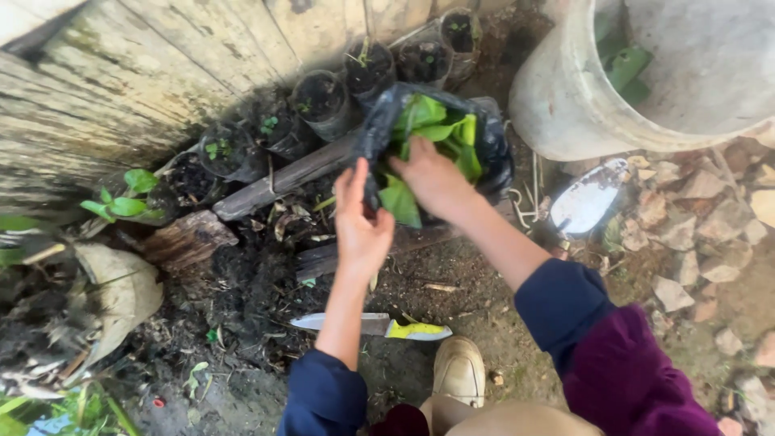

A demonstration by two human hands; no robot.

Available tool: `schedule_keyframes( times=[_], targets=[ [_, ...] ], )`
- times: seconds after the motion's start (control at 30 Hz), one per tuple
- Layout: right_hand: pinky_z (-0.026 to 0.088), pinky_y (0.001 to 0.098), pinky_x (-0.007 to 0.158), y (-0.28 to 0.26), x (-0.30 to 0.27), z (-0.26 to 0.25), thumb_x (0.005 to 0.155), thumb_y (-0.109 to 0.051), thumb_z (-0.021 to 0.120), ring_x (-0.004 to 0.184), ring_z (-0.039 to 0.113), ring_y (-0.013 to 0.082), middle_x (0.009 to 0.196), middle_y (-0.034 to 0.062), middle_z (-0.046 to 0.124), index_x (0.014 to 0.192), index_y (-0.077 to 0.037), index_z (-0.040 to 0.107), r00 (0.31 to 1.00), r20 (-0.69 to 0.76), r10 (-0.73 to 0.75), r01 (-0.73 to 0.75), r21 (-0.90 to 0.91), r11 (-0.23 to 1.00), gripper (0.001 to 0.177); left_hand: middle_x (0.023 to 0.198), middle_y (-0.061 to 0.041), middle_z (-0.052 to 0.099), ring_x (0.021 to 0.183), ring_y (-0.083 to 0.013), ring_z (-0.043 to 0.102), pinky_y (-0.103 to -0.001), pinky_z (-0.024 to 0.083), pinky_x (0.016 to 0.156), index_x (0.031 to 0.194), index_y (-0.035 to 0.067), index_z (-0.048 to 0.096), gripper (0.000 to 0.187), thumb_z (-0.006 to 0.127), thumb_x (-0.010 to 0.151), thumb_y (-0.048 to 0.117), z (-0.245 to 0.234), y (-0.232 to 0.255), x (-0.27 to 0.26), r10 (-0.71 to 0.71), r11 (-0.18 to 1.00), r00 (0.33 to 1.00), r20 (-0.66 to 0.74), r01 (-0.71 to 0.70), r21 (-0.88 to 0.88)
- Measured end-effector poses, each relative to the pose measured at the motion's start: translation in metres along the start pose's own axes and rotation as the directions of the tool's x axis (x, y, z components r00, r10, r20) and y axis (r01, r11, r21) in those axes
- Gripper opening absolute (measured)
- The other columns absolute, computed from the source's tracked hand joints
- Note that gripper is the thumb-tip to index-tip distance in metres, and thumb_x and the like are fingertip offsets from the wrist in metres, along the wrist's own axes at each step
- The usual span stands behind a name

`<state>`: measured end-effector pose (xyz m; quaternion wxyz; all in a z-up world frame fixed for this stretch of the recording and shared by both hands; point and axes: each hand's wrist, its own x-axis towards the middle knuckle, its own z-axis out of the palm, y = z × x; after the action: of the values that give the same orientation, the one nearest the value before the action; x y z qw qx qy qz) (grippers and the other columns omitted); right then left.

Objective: Cutting and gathering water hyacinth plants and placing them into a bag.

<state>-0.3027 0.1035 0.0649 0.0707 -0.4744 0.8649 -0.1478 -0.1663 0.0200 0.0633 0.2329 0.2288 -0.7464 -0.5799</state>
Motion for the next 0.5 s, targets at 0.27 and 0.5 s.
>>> schedule_keyframes(
  times=[0.27, 0.5],
  targets=[
    [0.044, 0.0541, 0.108, -0.024, -0.021, -0.134, 0.078, 0.023, 0.058, 0.132, 0.049, 0.0447, 0.155, 0.0289, 0.037, 0.153, -0.021, 0.047, 0.848, 0.527, 0.052, -0.190, 0.211, 0.959, 0.088, 0.139, -0.027, 0.048, 0.128, -0.0437, 0.054, -0.043, 0.055, 0.098, 0.148, 0.007, 0.053, 0.079, 0.058, 0.073, -0.015, -0.037, 0.017, 0.007, -0.084, 0.985, 0.991, 0.100, 0.068, 0.157],
    [0.056, 0.0418, 0.087, 0.077, -0.080, -0.116, 0.086, -0.006, 0.082, 0.093, 0.075, 0.0317, 0.097, 0.0152, 0.078, 0.114, -0.008, 0.077, 0.914, 0.035, 0.404, -0.383, 0.402, 0.831, 0.028, 0.150, -0.021, 0.034, 0.138, -0.0447, 0.031, -0.060, 0.030, 0.117, 0.135, 0.017, 0.063, 0.072, 0.070, 0.067, -0.004, 0.004, 0.100, 0.013, 0.177, 0.753, 0.937, 0.301, -0.326, 0.572]
  ],
)
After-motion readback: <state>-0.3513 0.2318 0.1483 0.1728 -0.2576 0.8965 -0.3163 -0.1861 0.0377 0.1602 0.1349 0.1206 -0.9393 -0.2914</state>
